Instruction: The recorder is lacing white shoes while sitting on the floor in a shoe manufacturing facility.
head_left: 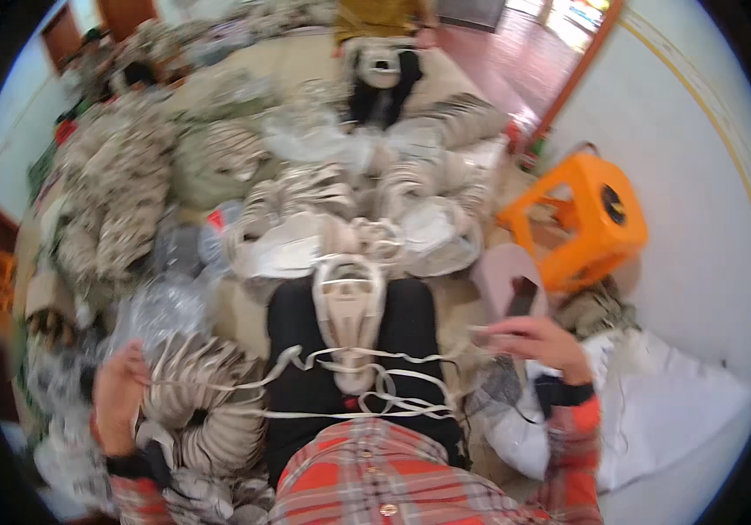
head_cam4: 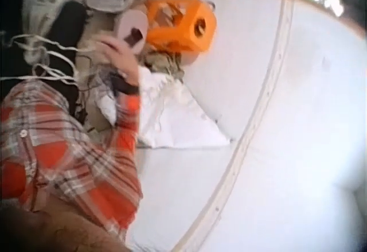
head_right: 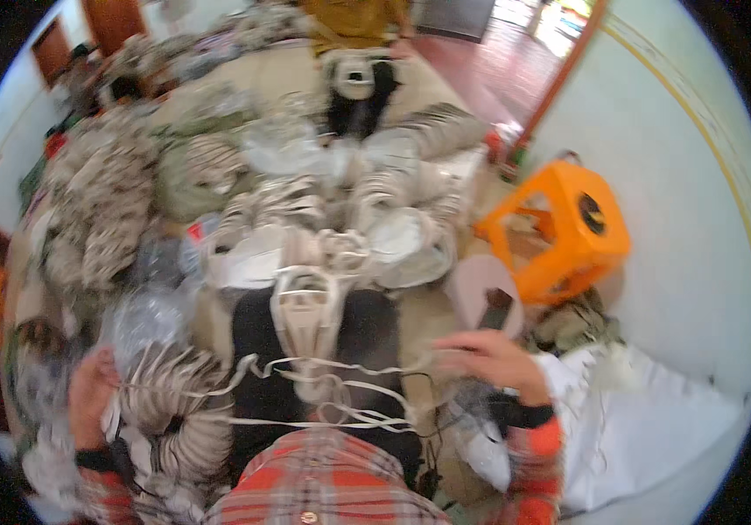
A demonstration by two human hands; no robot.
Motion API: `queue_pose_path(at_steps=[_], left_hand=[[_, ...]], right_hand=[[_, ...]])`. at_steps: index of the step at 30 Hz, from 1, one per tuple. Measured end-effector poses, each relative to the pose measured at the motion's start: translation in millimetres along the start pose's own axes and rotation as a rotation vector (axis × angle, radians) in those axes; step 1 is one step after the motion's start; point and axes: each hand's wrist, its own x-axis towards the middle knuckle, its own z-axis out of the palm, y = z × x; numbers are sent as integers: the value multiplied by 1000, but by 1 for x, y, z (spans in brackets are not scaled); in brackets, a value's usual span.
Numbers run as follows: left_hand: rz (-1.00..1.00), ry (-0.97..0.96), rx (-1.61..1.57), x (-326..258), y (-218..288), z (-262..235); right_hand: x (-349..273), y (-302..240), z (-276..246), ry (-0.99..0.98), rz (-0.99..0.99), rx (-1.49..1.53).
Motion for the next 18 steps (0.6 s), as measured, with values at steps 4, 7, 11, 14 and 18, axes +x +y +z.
queue_pose_path(at_steps=[4,7,11,14,18], left_hand=[[40,-411,302,-31,-77,249],[95,-695,182,-26,-122,319],[-31,-617,466,-33,-104,325],[586,-341,812,-10,-66,269],[515,-94,864,-14,-16,186]], right_hand=[[35,-92,44,-354,-199,113],[33,-116,41,-322,-284,117],[23,-99,6,-120,-299,60],[15,-58,-18,-226,-345,16],[27,-19,-6,-238,-256,145]])
